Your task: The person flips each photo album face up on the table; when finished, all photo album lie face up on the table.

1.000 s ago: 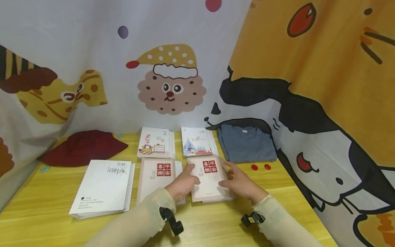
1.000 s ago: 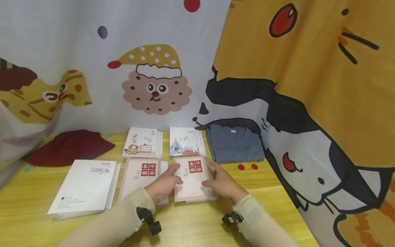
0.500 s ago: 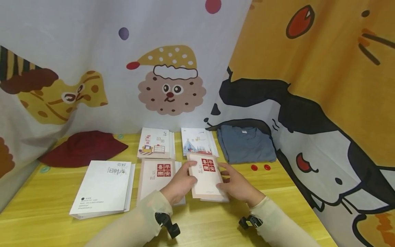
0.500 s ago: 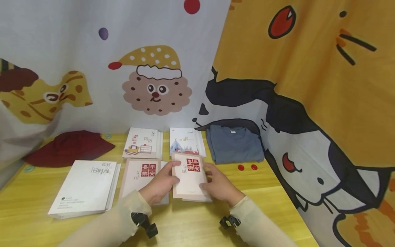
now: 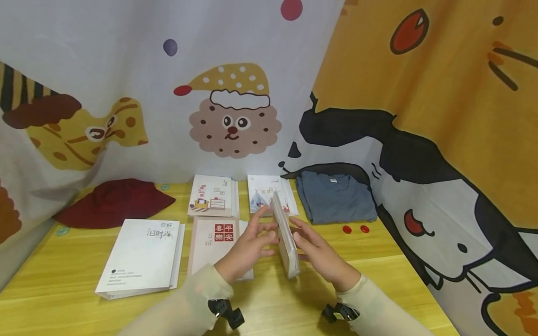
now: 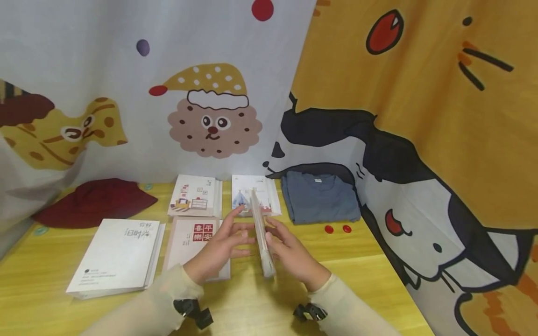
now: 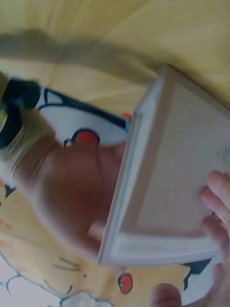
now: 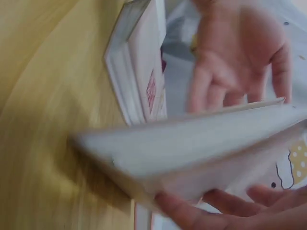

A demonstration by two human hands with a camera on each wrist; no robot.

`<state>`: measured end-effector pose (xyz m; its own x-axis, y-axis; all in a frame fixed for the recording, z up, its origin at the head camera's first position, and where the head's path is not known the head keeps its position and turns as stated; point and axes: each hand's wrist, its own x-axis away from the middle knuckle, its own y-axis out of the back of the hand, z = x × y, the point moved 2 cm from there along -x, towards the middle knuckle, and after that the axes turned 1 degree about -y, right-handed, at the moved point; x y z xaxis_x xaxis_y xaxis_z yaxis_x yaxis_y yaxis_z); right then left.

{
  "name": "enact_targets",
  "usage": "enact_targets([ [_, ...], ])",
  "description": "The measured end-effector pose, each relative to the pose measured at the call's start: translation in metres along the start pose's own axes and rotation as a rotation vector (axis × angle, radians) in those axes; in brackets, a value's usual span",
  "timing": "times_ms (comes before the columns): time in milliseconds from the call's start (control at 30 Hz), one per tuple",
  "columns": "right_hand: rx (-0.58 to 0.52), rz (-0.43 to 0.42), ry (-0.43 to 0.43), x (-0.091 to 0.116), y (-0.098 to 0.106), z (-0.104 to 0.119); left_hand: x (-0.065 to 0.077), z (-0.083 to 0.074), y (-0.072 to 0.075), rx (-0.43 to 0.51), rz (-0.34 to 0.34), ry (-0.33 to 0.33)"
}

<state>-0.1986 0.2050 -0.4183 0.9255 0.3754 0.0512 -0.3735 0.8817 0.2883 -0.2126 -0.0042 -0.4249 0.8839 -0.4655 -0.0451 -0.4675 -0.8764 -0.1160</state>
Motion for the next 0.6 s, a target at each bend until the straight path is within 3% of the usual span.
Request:
enact_targets([
  [100,-0.109,-0.042,-0.025,0.003,0.002,0.005,-0.001,0.008,-0.002,-0.023,0.090,-0.006],
  [167,-0.120,-0.085,-0.025,0.003,0.004,0.006,-0.002,0.014,-0.003,-0.019,0.143,-0.004],
  [333,0.082,-0.156,-0.059,0.003,0.017,0.001,-0.004,0.025,-0.005,-0.081,0.207,0.021],
  [467,0.259,-0.192,-0.160,0.005,0.026,-0.009,-0.004,0.032,-0.004,-0.184,0.207,0.065],
  [600,0.366,-0.221,-0.215,0.004,0.033,-0.020,-0.005,0.037,0.001,-0.251,0.105,0.106],
])
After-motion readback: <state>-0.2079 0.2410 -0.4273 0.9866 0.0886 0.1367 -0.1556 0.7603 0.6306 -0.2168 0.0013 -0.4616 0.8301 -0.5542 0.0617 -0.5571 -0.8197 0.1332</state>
